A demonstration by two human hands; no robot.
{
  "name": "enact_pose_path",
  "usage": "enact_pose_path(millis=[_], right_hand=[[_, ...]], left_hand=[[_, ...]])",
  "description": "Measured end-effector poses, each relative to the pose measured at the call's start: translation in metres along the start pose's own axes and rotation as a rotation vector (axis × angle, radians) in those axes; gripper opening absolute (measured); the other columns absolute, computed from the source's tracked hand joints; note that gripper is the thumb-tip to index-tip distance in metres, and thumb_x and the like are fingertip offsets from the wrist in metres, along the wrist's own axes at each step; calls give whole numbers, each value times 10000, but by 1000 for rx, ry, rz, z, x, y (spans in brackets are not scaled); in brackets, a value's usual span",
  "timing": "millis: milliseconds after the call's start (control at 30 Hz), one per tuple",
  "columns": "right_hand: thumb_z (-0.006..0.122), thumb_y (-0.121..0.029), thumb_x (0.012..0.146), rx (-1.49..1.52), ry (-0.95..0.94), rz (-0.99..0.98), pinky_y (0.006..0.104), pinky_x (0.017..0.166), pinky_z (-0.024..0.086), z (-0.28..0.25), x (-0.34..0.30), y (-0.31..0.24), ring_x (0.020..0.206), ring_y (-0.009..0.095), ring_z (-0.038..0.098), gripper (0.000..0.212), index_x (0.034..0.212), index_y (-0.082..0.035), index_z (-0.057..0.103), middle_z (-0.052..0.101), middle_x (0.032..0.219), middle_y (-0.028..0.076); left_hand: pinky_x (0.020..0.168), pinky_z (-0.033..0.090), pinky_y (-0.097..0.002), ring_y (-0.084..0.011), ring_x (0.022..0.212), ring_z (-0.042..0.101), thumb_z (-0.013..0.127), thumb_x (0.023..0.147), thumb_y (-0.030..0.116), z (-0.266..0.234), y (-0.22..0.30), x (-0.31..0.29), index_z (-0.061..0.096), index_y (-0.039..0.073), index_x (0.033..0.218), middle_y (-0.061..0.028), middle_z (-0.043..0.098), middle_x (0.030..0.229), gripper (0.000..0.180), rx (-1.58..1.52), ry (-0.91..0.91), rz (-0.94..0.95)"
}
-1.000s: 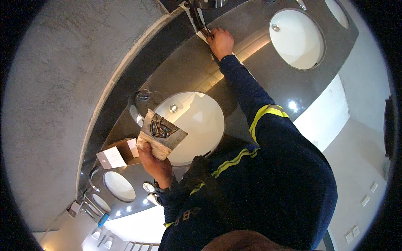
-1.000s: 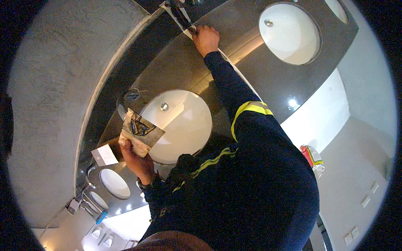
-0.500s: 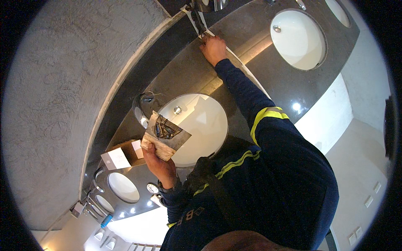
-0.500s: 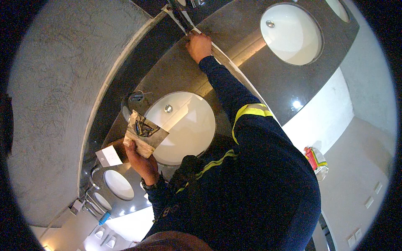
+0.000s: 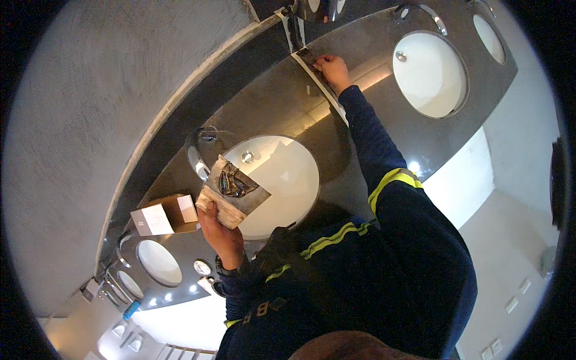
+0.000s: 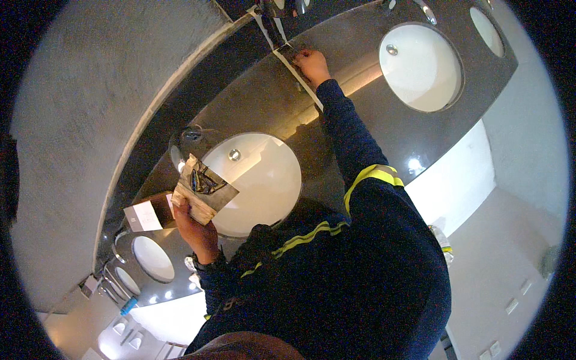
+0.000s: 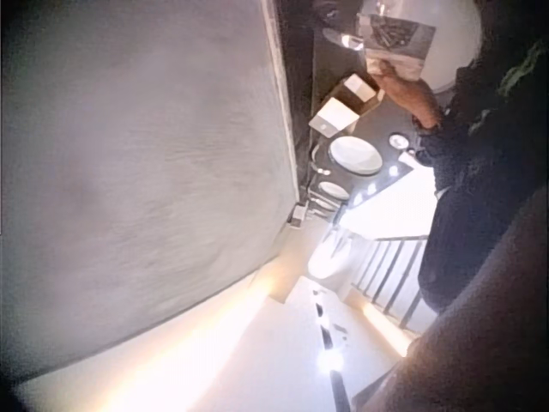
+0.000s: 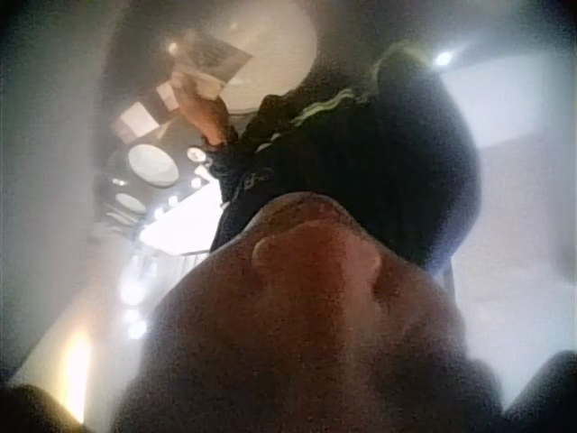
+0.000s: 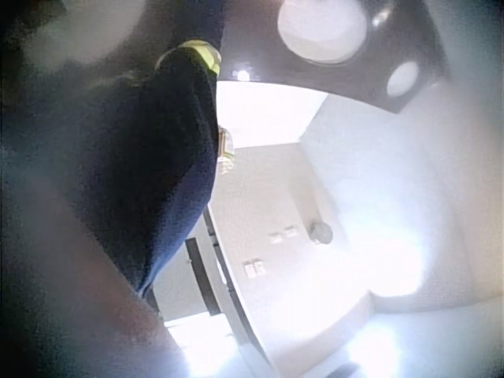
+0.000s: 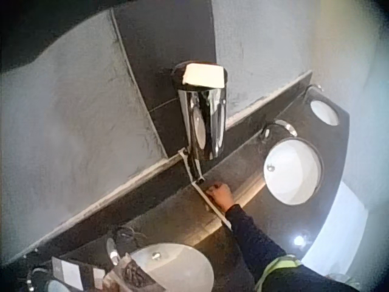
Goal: The person applies a white adhesive or sealant along the seam of a bathroom vanity countertop using a small putty knife. They repeatedly scoop material from a larger trowel and spread it into the joint between the countertop and wall.
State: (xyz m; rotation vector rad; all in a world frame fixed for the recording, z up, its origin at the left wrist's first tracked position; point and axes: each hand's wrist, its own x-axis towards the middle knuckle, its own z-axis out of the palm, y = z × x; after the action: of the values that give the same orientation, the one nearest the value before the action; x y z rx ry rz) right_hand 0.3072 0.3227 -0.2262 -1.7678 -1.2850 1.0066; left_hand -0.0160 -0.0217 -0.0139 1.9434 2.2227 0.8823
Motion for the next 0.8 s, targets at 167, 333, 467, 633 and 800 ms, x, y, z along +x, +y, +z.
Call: enact_pose_path(millis=[167,333,467,633,800], right_hand=[[696,-234,877,63,-38,12,314,648,489,-6,12,2,654,155,640,276,935,29,756,706,717,78],[703,-159,867,150,-72,61,304,614,469,7,24,5,650,147,632,190,898,24,744,694,729,53],[671,-99,887,462,-136,148,315,576,457,15,23,8,645,148,624,125,894,16,721,680,752,42],[679,-121,889,470,-120,143,342,589,471,19,24,12,663,167,627,119,887,-6,711,682,767,66],[773,-194,830,260,-68,-28,390,662,519,29,29,20,720,203,662,191,853,-12,720,704,800,102]], left_hand=[[1043,466,-460,-401,1229,591,613,950,21,1,2,0,549,13,1306,-244,590,1347,362,-50,-24,-61],[996,489,-430,-419,1155,603,558,1008,65,5,5,1,574,7,1258,-252,572,1315,257,-187,-6,-186],[990,488,-421,-396,1149,613,534,1022,59,6,7,5,578,4,1264,-240,592,1297,252,-340,0,-295],[994,479,-416,-389,1152,613,531,1021,56,1,9,7,578,-2,1262,-240,605,1275,252,-109,-14,-153],[994,485,-414,-359,1150,617,508,1034,48,1,7,3,557,3,1284,-231,602,1273,259,92,71,51]])
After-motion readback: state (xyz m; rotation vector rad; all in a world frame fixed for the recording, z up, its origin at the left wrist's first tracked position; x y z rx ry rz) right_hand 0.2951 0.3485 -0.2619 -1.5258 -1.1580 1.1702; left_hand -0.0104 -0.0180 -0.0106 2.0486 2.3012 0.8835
